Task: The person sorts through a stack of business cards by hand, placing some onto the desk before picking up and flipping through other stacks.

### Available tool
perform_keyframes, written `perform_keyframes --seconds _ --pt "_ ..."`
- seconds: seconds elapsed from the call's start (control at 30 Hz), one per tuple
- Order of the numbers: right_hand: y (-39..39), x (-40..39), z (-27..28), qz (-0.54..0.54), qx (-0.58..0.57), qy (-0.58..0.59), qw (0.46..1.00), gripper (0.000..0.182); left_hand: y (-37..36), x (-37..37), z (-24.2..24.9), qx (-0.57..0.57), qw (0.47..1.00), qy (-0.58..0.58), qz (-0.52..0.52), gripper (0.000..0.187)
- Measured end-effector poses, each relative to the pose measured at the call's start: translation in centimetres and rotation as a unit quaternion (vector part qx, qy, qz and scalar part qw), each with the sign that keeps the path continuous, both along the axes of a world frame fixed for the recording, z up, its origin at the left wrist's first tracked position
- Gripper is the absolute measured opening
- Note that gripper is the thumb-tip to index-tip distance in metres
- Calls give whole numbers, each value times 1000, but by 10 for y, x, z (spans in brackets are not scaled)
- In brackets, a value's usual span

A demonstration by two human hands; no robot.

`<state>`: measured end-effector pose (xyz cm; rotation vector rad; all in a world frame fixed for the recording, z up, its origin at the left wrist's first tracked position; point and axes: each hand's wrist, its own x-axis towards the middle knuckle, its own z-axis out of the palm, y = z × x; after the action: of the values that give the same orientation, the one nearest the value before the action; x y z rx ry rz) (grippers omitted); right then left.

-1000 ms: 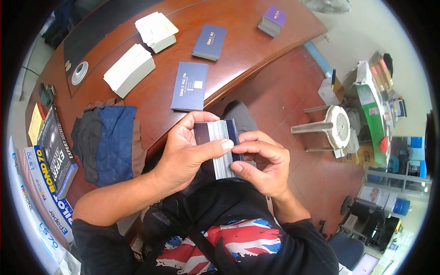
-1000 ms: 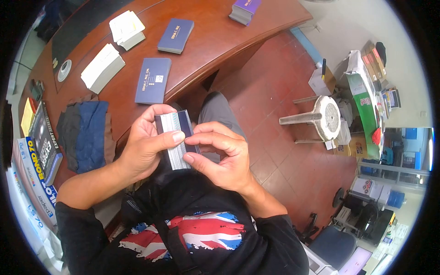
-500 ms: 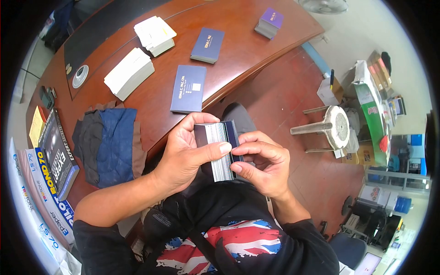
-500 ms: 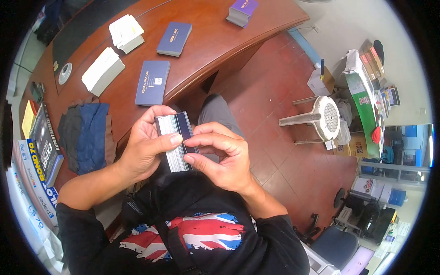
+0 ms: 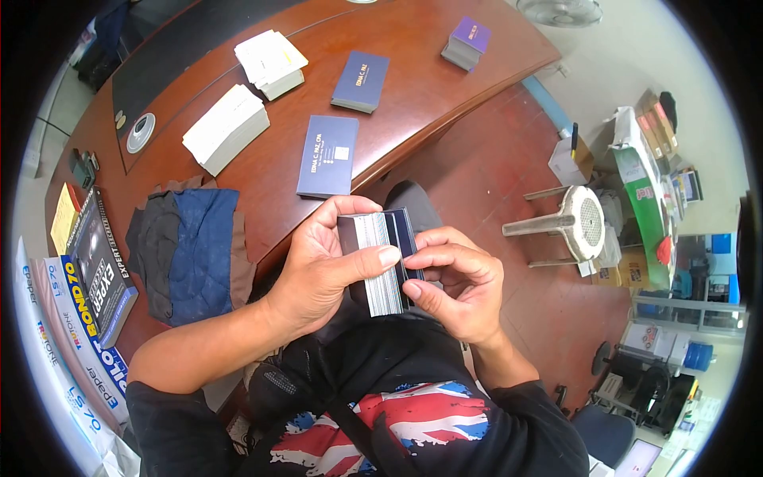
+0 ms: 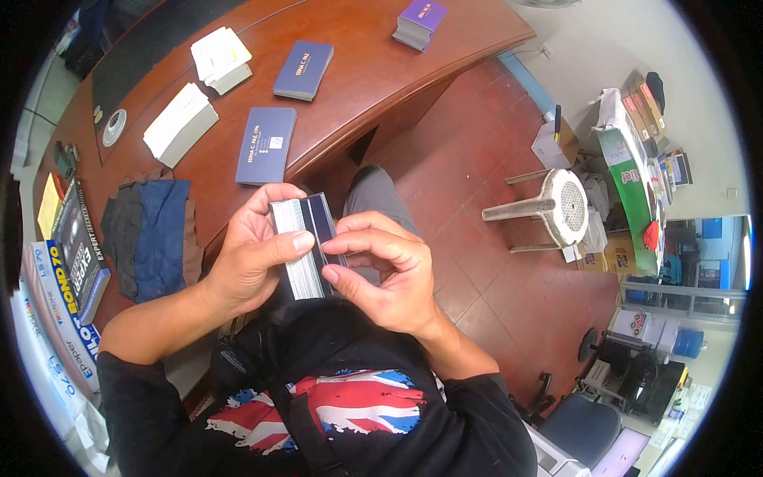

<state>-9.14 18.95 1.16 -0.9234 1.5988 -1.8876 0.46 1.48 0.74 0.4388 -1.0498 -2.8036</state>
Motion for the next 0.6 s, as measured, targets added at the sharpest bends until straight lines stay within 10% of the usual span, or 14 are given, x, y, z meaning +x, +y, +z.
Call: perform_keyframes --seconds 0.23,0.6 --pt "4 -11 -3 22 44 186 981 20 0 -1 1 -8 1000 -7 15 48" --pt "-2 1 0 -6 14 15 1000 25 1 0 0 -11 1000 -2 10 48"
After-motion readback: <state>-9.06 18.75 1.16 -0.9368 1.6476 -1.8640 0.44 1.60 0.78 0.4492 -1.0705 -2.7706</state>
